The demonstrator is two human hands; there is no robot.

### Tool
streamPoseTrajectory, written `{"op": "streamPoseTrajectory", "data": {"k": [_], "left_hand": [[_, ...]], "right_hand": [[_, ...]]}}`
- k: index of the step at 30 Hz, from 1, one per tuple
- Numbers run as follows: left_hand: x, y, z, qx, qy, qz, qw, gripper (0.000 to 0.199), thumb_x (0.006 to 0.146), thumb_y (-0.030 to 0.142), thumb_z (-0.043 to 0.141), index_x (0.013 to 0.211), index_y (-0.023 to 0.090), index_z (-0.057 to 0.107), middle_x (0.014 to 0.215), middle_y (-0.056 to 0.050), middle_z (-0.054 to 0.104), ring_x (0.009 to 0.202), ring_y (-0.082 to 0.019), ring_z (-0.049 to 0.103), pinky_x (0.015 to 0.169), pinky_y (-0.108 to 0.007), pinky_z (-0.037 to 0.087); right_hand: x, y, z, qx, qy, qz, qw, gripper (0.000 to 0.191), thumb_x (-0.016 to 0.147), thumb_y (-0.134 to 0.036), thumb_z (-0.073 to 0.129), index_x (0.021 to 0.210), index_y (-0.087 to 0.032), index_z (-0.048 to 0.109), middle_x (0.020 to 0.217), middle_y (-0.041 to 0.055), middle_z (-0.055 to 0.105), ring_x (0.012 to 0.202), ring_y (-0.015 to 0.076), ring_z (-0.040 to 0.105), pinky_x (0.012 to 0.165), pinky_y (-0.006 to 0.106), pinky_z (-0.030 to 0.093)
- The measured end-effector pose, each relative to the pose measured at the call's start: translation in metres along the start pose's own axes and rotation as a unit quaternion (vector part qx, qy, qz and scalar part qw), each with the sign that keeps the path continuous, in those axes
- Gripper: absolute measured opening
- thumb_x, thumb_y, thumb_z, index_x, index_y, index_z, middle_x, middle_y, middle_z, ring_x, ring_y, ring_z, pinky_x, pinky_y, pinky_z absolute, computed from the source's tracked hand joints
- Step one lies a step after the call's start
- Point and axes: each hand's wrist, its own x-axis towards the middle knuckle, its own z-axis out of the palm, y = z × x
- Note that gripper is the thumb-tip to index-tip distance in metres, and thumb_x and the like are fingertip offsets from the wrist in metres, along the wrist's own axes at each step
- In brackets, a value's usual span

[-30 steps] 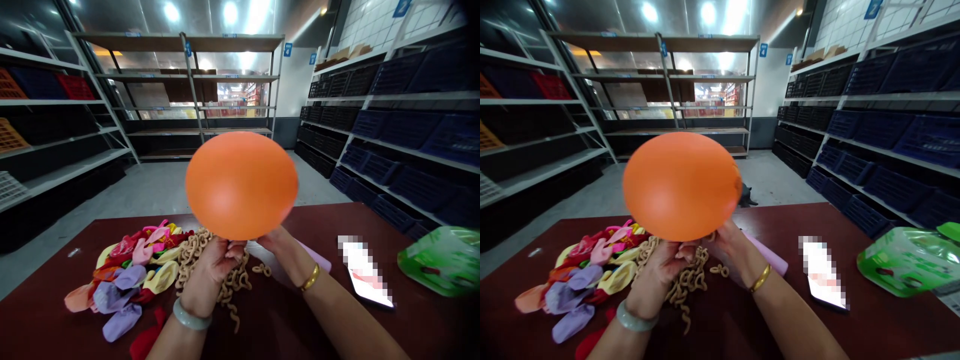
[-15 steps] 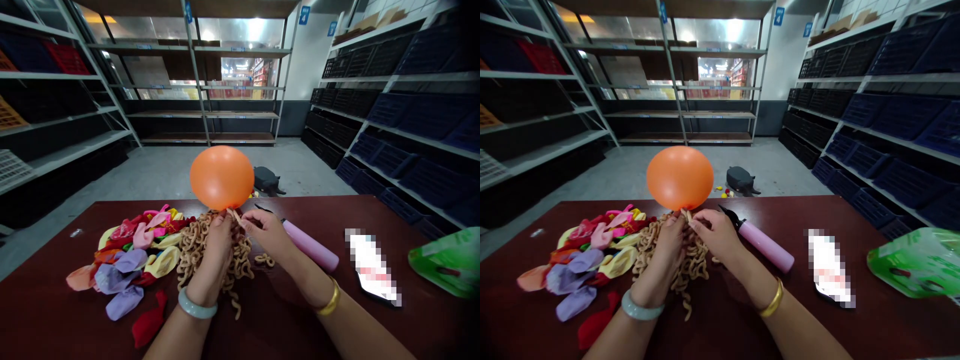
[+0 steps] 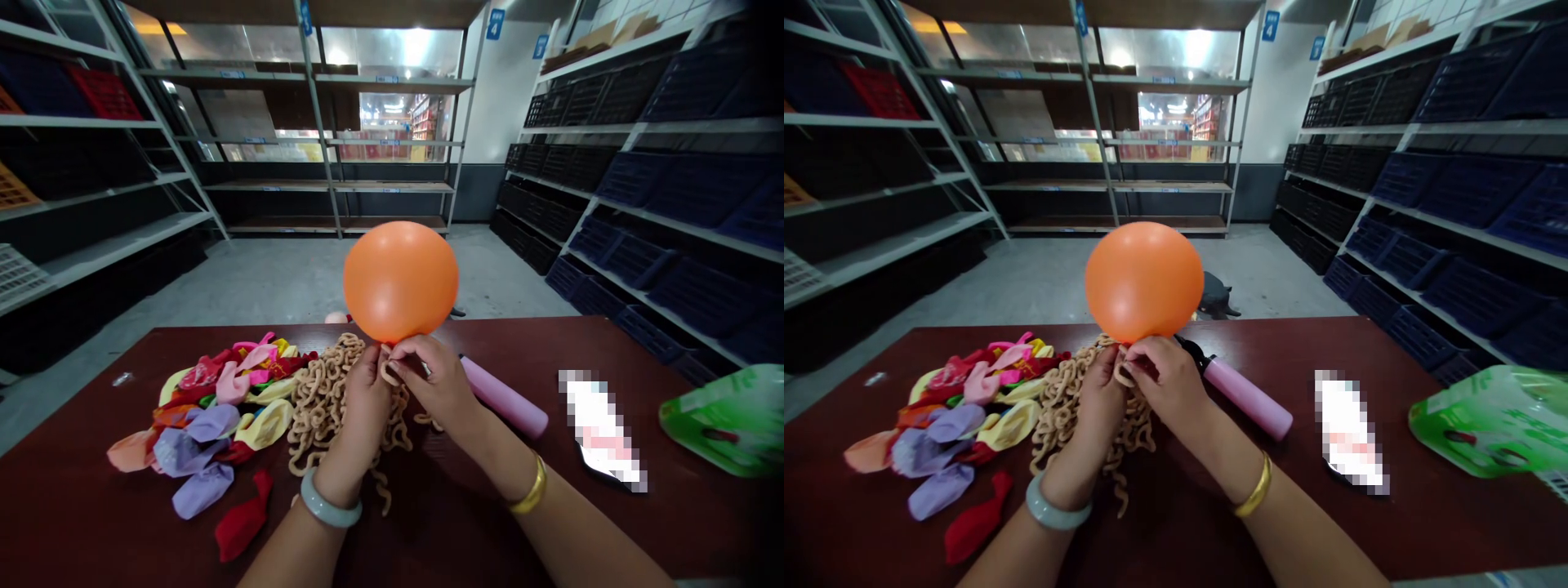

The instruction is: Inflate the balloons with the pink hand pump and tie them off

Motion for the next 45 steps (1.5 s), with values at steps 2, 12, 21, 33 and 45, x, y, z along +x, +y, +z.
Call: {"op": "streamPoseTrajectory", "data": {"k": [2,12,21,33,45], "left_hand": [[-0.001,0.002,-0.003,0.075,-0.003,0.037,0.996,0.012,0.084,0.028,0.054,0.084,0.018,0.061,0.077,-0.003,0.060,0.072,-0.017,0.054,0.068,-0.027,0.039],[0.000,0.010,-0.003,0.168,-0.002,0.045,0.985,0.015,0.073,0.006,0.056,0.072,0.020,0.060,0.068,-0.003,0.055,0.065,-0.018,0.047,0.059,-0.024,0.031],[-0.002,0.007,0.000,0.073,-0.022,0.060,0.995,0.012,0.083,0.015,0.053,0.085,0.019,0.064,0.076,-0.003,0.060,0.070,-0.017,0.051,0.069,-0.025,0.038],[-0.004,0.012,-0.003,0.019,-0.029,0.043,0.998,0.011,0.085,0.026,0.056,0.080,0.019,0.064,0.072,-0.001,0.057,0.069,-0.015,0.049,0.070,-0.024,0.040],[-0.007,0.017,-0.007,-0.013,-0.027,0.014,0.999,0.013,0.084,0.027,0.059,0.080,0.019,0.068,0.072,-0.001,0.060,0.068,-0.015,0.051,0.069,-0.024,0.042]], "right_hand": [[0.000,-0.001,-0.001,0.003,0.019,0.018,1.000,0.007,0.081,-0.017,0.065,0.085,-0.021,0.062,0.087,0.0024,0.063,0.084,0.0169,0.060,0.077,0.031,0.048],[0.006,0.001,-0.006,-0.010,-0.013,0.109,0.994,0.006,0.078,-0.014,0.061,0.074,-0.019,0.061,0.082,0.0029,0.061,0.076,0.0154,0.057,0.071,0.028,0.046],[0.000,-0.001,-0.002,-0.075,0.055,0.036,0.995,0.005,0.087,-0.021,0.056,0.082,-0.020,0.055,0.087,0.0051,0.057,0.083,0.0183,0.055,0.075,0.031,0.046],[-0.004,-0.006,-0.001,-0.051,0.059,-0.025,0.997,0.007,0.089,-0.024,0.054,0.085,-0.022,0.059,0.092,0.0053,0.059,0.090,0.0185,0.058,0.082,0.033,0.049],[-0.008,-0.008,-0.004,-0.099,0.019,-0.038,0.994,0.011,0.092,-0.025,0.049,0.094,-0.022,0.060,0.091,0.0067,0.064,0.088,0.0196,0.059,0.080,0.034,0.047]]}}
